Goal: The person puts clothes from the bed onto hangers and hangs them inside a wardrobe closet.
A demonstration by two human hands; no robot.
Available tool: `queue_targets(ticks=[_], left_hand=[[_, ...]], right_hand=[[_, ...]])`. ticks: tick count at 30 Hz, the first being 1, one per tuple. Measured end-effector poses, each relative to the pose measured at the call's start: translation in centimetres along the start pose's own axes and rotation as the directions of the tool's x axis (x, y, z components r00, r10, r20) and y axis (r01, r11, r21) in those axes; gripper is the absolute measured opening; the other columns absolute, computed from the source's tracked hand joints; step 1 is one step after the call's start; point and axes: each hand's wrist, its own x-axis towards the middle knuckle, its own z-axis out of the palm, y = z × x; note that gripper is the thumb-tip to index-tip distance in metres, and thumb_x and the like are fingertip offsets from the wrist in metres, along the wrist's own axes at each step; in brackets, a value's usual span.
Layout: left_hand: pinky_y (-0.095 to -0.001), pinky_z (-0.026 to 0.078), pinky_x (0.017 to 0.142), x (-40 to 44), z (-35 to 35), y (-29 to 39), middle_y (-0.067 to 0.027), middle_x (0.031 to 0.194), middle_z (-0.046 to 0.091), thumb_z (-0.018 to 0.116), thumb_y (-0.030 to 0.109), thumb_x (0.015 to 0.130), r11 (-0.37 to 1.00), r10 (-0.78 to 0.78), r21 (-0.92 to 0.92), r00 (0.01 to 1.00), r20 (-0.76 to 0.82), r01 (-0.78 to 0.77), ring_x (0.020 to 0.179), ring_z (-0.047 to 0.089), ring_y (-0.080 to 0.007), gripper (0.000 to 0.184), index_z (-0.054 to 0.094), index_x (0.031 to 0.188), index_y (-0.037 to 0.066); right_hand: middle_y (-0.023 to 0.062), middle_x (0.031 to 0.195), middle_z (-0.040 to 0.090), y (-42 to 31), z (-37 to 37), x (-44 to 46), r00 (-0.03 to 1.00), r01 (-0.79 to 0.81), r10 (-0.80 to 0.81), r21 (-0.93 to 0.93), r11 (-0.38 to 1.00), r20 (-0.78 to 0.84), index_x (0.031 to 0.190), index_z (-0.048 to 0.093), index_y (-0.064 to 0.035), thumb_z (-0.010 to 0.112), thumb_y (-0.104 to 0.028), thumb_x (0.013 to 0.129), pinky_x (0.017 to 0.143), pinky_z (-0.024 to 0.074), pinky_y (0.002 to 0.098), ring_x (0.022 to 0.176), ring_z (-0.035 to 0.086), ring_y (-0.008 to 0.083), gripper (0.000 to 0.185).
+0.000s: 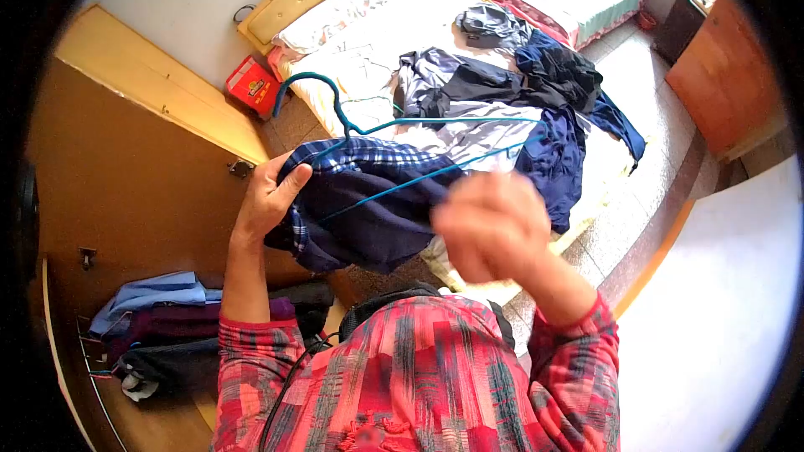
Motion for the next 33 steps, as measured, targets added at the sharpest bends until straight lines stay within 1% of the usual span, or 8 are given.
queue_targets(ticks=[3, 7, 11, 13, 17, 21, 23, 33], left_hand=[[-0.0238, 0.043, 0.069, -1.2, -0.5, 0.5, 0.0, 0.079, 0.059, 0.057, 0.031, 0.09, 0.999, -0.015, 0.051, 0.999, -0.043, 0.017, 0.075, 0.049, -0.0079, 0.037, 0.061, 0.103, -0.003], [-0.0215, 0.041, 0.075, -2.6, 0.0, -0.4, 0.0, 0.088, 0.061, 0.054, 0.026, 0.092, 0.986, -0.049, -0.165, 0.996, -0.07, 0.037, 0.081, 0.05, -0.0073, 0.034, 0.058, 0.109, -0.004], [-0.0203, 0.041, 0.072, -3.2, 0.1, -0.9, 0.0017, 0.084, 0.06, 0.057, 0.025, 0.091, 0.982, -0.025, -0.189, 0.992, -0.122, 0.002, 0.078, 0.049, -0.006, 0.031, 0.061, 0.104, -0.003], [-0.0202, 0.04, 0.068, -3.6, 0.1, -0.8, 0.0029, 0.08, 0.058, 0.057, 0.025, 0.091, 0.987, 0.0, -0.158, 0.995, -0.103, -0.016, 0.075, 0.048, -0.0055, 0.031, 0.061, 0.102, -0.004], [-0.0207, 0.039, 0.065, -4.5, -0.4, -0.6, 0.0037, 0.075, 0.055, 0.059, 0.025, 0.09, 0.993, 0.044, -0.101, 0.994, -0.102, -0.054, 0.071, 0.046, -0.0057, 0.03, 0.061, 0.097, -0.003], [-0.0208, 0.039, 0.064, -6.1, -2.4, 0.1, 0.0034, 0.074, 0.055, 0.06, 0.025, 0.089, 0.995, -0.006, -0.104, 0.989, -0.151, -0.01, 0.07, 0.046, -0.0058, 0.028, 0.061, 0.096, -0.003], [-0.0212, 0.04, 0.064, -6.7, -3.5, -1.1, 0.0028, 0.072, 0.055, 0.06, 0.023, 0.089, 0.996, -0.088, 0.011, 0.994, -0.061, 0.088, 0.069, 0.047, -0.0058, 0.025, 0.062, 0.096, -0.001], [-0.0294, 0.047, 0.069, -5.6, -3.1, -2.1, -0.0162, 0.08, 0.065, 0.063, 0.009, 0.081, 0.934, -0.079, 0.317, 0.96, -0.27, 0.166, 0.072, 0.062, -0.0185, 0.02, 0.062, 0.097, -0.003]], right_hand=[[0.0071, 0.066, 0.055, -2.0, 0.5, -6.9, 0.886, -0.357, 0.266, 0.194, 0.914, 0.381, 0.078, 0.061, -0.0042, 0.059, 0.003, 0.066, 0.051, 0.0455, 0.0332, 0.055, 0.054, 0.0224, 0.014], [0.0132, 0.088, 0.06, 4.2, 2.1, -18.1, 0.535, -0.713, 0.767, -0.298, 0.635, 0.353, 0.099, 0.058, -0.0021, 0.066, -0.013, 0.074, 0.069, 0.048, 0.0361, 0.08, 0.059, 0.0288, 0.028], [0.0224, 0.113, 0.054, 9.4, 4.2, -20.9, 0.431, -0.698, 0.867, -0.515, 0.497, 0.252, 0.123, 0.046, -0.0001, 0.069, -0.041, 0.072, 0.093, 0.0391, 0.0433, 0.11, 0.048, 0.0366, 0.069], [0.0243, 0.12, 0.051, 10.8, 6.2, -20.4, 0.579, -0.641, 0.765, -0.423, 0.641, 0.283, 0.129, 0.04, 0.0004, 0.071, -0.043, 0.07, 0.096, 0.0382, 0.0418, 0.113, 0.048, 0.0376, 0.08], [0.0158, 0.093, 0.064, 13.3, 8.2, -19.1, 0.256, -0.864, 0.708, -0.172, 0.472, 0.658, 0.1, 0.061, 0.0022, 0.068, -0.032, 0.078, 0.08, 0.0446, 0.0338, 0.09, 0.059, 0.0253, 0.041], [-0.0035, 0.078, 0.055, 17.9, 4.4, -17.1, 0.311, -0.945, 0.807, 0.253, 0.206, 0.502, 0.093, 0.061, 0.0013, 0.059, -0.018, 0.087, 0.068, 0.042, 0.0244, 0.075, 0.048, 0.0074, 0.02], [-0.0038, 0.075, 0.055, 19.6, 1.9, -14.0, 0.51, -0.859, 0.776, 0.166, 0.485, 0.371, 0.09, 0.061, -0.0003, 0.058, -0.019, 0.088, 0.065, 0.0415, 0.0249, 0.071, 0.048, 0.0076, 0.019], [0.0152, 0.067, 0.054, 12.5, -1.4, 2.7, 0.661, -0.555, 0.622, -0.285, 0.782, 0.419, 0.087, 0.058, 0.0013, 0.061, -0.017, 0.084, 0.059, 0.0415, 0.0308, 0.06, 0.049, 0.0177, 0.019]])
